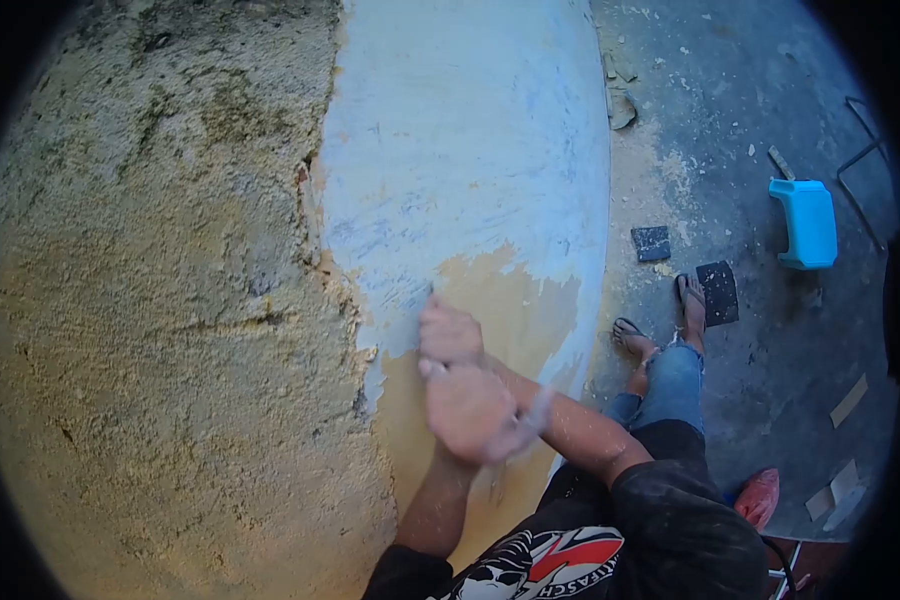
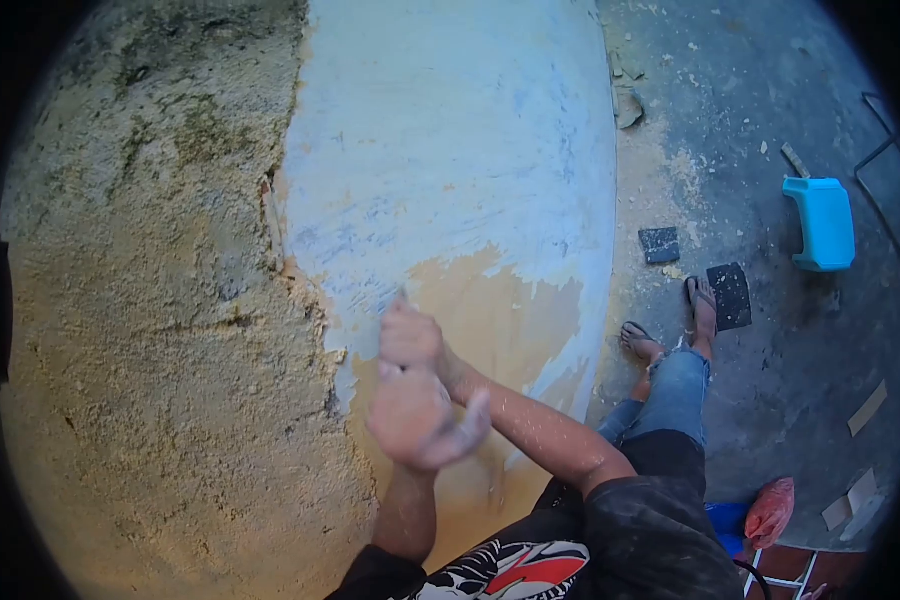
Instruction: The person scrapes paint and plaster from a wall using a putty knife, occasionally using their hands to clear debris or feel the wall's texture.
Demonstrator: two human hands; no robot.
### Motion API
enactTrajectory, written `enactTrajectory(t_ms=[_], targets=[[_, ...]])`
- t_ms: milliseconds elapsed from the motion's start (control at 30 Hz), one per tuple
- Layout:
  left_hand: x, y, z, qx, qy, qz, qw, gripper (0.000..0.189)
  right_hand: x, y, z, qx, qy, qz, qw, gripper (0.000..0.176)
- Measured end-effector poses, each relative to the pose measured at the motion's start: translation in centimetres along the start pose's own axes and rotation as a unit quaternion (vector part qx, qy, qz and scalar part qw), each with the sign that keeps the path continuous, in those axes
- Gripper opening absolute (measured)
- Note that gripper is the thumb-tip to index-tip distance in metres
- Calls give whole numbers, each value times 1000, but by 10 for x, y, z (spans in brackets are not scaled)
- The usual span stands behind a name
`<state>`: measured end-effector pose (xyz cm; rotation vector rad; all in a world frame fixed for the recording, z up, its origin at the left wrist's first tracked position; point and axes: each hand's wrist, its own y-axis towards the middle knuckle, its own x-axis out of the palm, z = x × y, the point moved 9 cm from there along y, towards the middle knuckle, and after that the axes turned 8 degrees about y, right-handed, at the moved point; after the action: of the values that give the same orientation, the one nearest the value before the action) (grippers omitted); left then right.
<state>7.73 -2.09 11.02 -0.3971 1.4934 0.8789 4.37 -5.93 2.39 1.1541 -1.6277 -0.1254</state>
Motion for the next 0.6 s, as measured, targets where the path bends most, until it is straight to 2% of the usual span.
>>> enactTrajectory(t_ms=[33, 100, 167, 200, 233, 267, 333, 400, 467, 533, 600], targets=[[4, 0, 2, -1, -3, -4, 1000, 41, 2, -2, 2, -2, 35, 4, 999, 38], [13, -5, -8, -5, 42, -19, 999, 42, -4, -9, 21, 15, -10, -6, 1000, 39], [13, -4, -14, -18, 15, -17, 1000, 43, -1, -16, 29, 22, -58, -20, 998, 39], [14, 2, -16, -28, -15, -13, 999, 44, -3, -16, 23, 9, -57, 23, 998, 39], [9, 11, 2, 14, 20, -19, 1000, 41, -10, -16, 21, -3, -54, 67, 996, 39], [13, 11, 3, 18, 17, -18, 1000, 41, -16, -14, 26, -7, -58, 67, 996, 39], [14, 5, 7, 7, -40, -22, 999, 43, -6, -3, 12, -6, 36, -2, 999, 39], [12, 12, 6, 4, -14, -51, 999, 43, -7, 3, 11, 12, 17, 10, 1000, 36], [1, 16, 2, -14, -44, -20, 999, 44, -3, 9, 1, 22, -5, 26, 999, 35], [-3, 15, 5, -7, -57, -20, 998, 43, 4, 13, -3, 42, 56, -8, 998, 33], [-1, 5, -1, -23, -65, -37, 997, 43, -3, 3, 14, 46, 11, -11, 999, 32]])
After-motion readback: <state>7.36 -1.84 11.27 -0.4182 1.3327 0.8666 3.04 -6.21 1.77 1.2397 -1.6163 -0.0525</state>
